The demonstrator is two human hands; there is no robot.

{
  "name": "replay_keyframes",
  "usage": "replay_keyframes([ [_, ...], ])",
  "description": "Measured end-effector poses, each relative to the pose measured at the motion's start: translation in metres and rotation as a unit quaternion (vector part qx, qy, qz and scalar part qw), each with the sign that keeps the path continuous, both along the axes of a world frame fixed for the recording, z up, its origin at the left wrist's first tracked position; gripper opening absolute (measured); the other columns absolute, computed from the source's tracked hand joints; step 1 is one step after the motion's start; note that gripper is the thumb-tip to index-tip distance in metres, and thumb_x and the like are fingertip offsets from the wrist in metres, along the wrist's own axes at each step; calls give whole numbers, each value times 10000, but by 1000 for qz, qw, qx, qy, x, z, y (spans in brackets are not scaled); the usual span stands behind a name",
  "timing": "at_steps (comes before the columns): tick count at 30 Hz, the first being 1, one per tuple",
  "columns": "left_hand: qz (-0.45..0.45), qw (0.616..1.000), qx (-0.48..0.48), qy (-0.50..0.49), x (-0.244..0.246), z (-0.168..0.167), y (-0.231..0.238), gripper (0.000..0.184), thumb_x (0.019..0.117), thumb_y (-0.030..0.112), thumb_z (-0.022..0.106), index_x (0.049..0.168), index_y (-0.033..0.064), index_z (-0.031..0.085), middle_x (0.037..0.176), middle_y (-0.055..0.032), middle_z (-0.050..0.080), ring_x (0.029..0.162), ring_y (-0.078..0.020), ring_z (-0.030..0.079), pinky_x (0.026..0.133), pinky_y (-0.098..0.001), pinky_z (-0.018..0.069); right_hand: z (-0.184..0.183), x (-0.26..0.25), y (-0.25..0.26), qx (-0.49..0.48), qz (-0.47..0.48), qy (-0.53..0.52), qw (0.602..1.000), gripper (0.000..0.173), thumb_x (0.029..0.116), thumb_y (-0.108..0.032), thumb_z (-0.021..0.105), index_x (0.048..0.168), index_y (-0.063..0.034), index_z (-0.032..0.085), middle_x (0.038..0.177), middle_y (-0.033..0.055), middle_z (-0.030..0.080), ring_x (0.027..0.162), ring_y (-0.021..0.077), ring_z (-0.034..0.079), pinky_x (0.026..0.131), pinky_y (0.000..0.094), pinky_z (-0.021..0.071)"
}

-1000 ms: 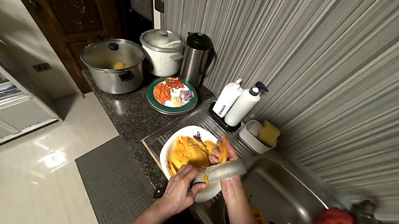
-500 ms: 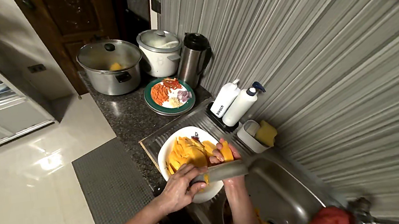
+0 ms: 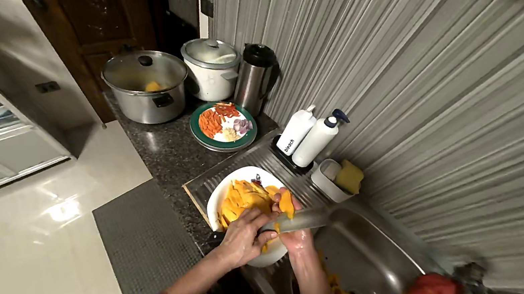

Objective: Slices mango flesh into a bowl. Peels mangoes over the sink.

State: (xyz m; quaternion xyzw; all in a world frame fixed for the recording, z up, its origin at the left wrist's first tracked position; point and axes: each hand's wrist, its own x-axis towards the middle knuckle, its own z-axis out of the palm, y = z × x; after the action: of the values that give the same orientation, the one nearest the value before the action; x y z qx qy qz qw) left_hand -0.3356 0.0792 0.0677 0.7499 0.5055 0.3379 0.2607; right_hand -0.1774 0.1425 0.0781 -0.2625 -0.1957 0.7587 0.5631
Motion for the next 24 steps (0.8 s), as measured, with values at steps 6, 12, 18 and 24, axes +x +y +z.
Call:
replay_keyframes([
  [6,-5,1000,6,22,-6,-4,3,427,1035,461,541,1397,252,627,1252,-60,674,1189,-246,617,983,-444,529,-3,8,-2,-17,20,38,999,381,1104,-284,305,1205,-70,603,936,70,683,793,148,694,663,270,599],
  [12,2,999,12,31,-4,3,12,429,1039,469,530,1398,255,627,1256,-62,673,1165,-260,623,948,-451,540,-1,-3,-9,-24,28,6,999,418,1115,-293,256,1147,-90,621,958,52,690,876,132,696,708,279,599],
  [18,8,999,-24,32,-20,5,18,447,1040,470,525,1399,225,628,1304,-59,662,1223,-254,608,1008,-466,515,-4,7,-9,8,36,-7,999,419,1099,-281,247,1175,-93,614,1016,97,691,628,119,648,433,224,500],
  [24,47,995,-6,83,-29,12,27,449,1026,477,546,1395,234,626,1289,-81,659,1194,-310,610,932,-504,545,1,0,-14,-72,69,45,994,503,1081,-408,247,1187,-87,620,944,118,683,568,138,600,449,249,492],
])
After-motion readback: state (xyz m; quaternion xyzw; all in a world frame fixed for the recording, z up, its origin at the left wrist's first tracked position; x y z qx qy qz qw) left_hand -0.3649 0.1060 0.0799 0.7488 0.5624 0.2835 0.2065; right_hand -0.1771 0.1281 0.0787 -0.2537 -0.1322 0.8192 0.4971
